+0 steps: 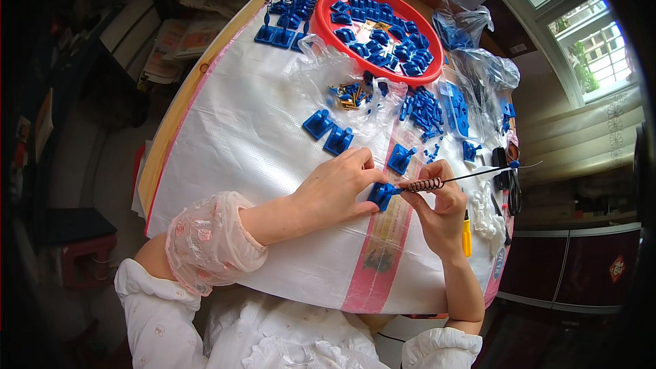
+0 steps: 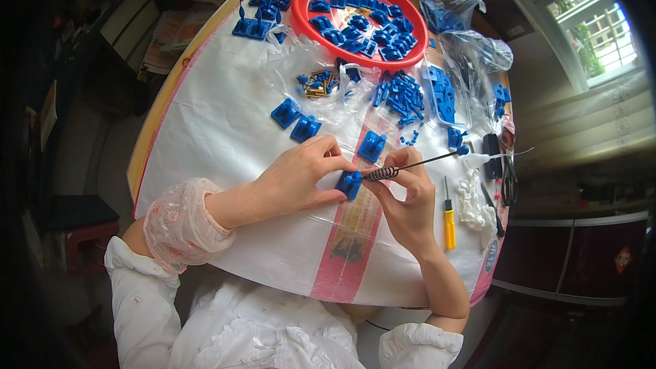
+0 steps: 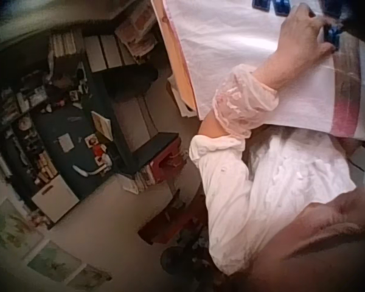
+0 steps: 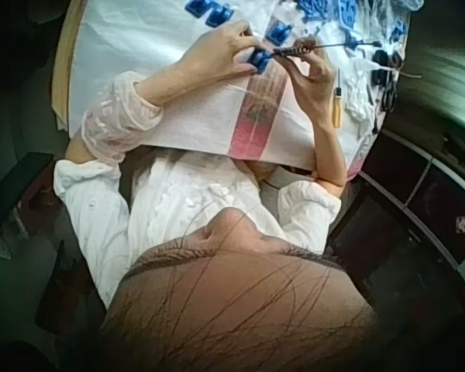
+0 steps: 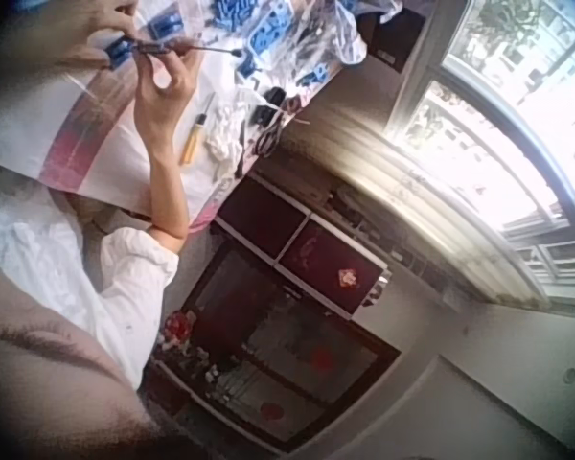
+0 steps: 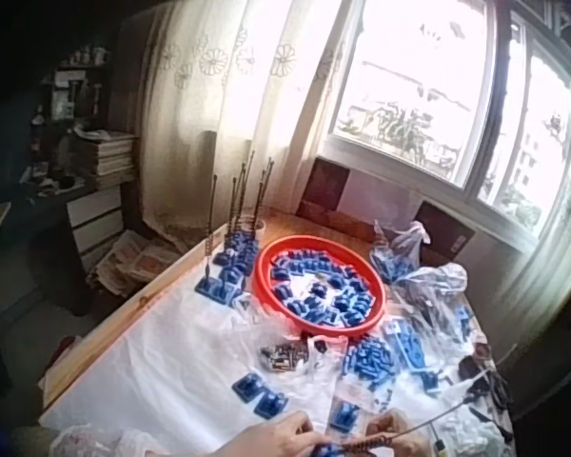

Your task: Assembling small blue plastic components using a needle tool and a screwdriver to position springs and secure parts.

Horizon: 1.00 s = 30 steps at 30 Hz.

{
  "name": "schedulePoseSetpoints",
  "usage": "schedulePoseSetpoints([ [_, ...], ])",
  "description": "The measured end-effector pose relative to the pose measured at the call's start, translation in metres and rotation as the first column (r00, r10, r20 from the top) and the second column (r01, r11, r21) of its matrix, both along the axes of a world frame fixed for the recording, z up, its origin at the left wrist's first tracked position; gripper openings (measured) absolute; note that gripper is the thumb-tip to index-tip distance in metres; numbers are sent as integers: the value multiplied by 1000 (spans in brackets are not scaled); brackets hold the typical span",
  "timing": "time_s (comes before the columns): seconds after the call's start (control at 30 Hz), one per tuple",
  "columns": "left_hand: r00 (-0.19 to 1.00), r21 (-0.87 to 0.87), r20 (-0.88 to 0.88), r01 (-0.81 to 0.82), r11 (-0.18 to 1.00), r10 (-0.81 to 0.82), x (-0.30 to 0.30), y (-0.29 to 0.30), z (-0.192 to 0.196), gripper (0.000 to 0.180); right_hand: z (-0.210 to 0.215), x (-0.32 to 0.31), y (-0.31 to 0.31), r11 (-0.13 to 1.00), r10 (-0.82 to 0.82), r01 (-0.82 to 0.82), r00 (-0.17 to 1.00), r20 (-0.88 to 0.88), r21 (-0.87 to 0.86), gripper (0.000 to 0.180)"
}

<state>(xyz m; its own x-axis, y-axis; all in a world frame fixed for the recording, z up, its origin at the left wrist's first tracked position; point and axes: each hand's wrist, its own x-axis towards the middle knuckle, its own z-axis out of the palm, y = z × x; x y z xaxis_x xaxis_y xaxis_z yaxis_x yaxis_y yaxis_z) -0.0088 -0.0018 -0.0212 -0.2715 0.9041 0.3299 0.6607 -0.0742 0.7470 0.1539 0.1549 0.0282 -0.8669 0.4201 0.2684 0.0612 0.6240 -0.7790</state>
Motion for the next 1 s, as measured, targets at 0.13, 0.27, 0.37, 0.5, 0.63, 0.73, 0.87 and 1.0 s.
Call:
schedulePoseSetpoints([
  [0.13, 1000, -4, -1, 0, 1000, 0, 0, 0, 2, 39, 2, 0, -1, 1000, 4, -4, 1000, -10, 2, 30],
  [0.27, 1000, -2, 1, 4, 1000, -4, 0, 0, 1, 39, 2, -1, -2, 1000, 2, -2, 1000, -11, 4, 30],
  [0.37, 1000, 2, -4, 2, 1000, -2, 0, -1, 1, 40, 2, -1, -2, 1000, 0, 0, 1000, -8, 13, 30],
  [0.5, 1000, 5, -9, 1, 1000, -1, 0, -1, 2, 40, 1, 0, -1, 1000, 1, -1, 1000, -9, 22, 30],
  [0.63, 1000, 7, -5, 1, 1000, -1, 0, -1, 3, 41, 1, -1, -1, 999, 0, 0, 1000, 3, 38, 30],
  [0.73, 1000, 5, 0, 3, 1000, -3, 0, -1, 2, 41, 0, -1, -1, 999, 3, -3, 1000, -6, 37, 30],
  [0.87, 1000, 3, -3, 3, 1000, -3, 0, 0, 2, 40, -1, -1, -1, 1000, 1, -1, 1000, -3, 30, 30],
  [1.0, 1000, 4, -2, 0, 1000, 0, 0, 0, 1, 40, 0, -1, -1, 1000, -5, 5, 1000, -2, 30, 29],
])
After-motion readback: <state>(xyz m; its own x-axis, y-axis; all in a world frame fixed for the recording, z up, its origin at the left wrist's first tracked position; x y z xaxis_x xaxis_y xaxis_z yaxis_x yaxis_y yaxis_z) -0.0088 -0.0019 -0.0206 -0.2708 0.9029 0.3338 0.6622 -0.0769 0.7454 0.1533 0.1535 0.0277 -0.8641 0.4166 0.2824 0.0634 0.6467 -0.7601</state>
